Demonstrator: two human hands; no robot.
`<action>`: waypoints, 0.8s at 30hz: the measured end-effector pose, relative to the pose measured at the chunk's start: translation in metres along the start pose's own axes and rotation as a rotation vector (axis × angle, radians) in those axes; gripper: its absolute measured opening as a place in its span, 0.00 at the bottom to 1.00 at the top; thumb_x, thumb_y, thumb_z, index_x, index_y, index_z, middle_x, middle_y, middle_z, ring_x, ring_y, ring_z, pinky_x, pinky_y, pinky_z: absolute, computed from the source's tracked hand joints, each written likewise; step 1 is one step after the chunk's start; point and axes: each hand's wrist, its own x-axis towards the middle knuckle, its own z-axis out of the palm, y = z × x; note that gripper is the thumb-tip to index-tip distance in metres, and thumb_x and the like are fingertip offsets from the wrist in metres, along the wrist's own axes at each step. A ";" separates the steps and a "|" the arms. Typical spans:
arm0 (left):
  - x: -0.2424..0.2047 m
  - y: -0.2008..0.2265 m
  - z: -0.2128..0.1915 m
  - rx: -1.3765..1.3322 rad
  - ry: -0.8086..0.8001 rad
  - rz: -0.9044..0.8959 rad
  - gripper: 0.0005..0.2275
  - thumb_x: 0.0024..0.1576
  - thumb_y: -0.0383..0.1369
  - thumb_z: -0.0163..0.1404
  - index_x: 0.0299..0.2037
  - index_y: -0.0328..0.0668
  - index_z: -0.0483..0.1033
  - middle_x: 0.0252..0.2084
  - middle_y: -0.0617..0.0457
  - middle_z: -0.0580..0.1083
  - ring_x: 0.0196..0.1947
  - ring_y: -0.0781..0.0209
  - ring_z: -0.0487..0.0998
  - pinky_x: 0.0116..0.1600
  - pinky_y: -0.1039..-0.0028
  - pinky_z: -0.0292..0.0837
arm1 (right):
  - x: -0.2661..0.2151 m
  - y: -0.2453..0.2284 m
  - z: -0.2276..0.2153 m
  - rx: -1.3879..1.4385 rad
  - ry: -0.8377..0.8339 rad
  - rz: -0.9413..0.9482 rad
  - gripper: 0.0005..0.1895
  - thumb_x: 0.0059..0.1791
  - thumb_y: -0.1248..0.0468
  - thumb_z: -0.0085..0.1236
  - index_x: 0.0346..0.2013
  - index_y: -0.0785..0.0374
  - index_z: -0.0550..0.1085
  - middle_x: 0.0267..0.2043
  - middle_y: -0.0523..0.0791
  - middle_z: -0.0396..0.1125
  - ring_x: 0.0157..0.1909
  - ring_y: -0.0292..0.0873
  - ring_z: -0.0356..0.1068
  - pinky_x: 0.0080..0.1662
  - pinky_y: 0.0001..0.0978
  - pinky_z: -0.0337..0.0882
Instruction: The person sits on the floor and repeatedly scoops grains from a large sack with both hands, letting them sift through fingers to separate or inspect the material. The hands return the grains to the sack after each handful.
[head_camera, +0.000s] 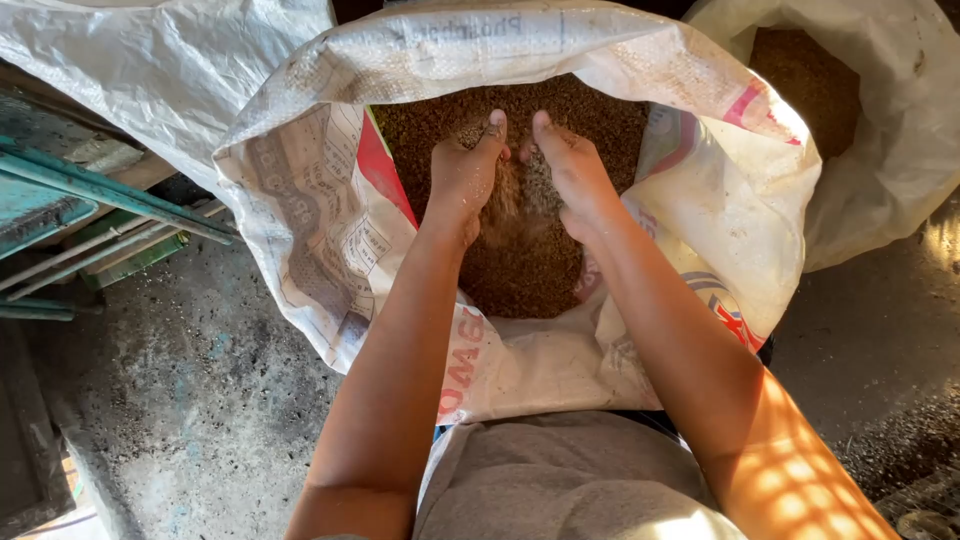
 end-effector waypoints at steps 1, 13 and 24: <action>0.003 -0.002 -0.003 -0.004 0.002 -0.005 0.25 0.69 0.56 0.47 0.39 0.40 0.81 0.24 0.50 0.68 0.15 0.61 0.59 0.31 0.57 0.65 | -0.006 -0.001 0.002 -0.003 -0.003 0.004 0.28 0.60 0.41 0.36 0.45 0.62 0.73 0.71 0.61 0.52 0.80 0.69 0.31 0.71 0.72 0.33; 0.002 -0.015 -0.015 0.052 -0.182 0.040 0.39 0.70 0.48 0.51 0.74 0.12 0.51 0.32 0.44 0.83 0.29 0.61 0.85 0.28 0.70 0.85 | -0.025 -0.013 0.006 0.098 0.062 -0.076 0.29 0.57 0.40 0.47 0.34 0.66 0.73 0.21 0.43 0.55 0.20 0.33 0.58 0.18 0.21 0.58; 0.013 -0.083 -0.019 1.251 -0.305 0.219 0.35 0.60 0.42 0.65 0.77 0.51 0.62 0.70 0.35 0.68 0.65 0.27 0.75 0.63 0.31 0.74 | -0.001 0.064 -0.001 -0.646 -0.148 -0.113 0.22 0.54 0.62 0.61 0.64 0.52 0.73 0.65 0.52 0.64 0.69 0.62 0.60 0.63 0.61 0.64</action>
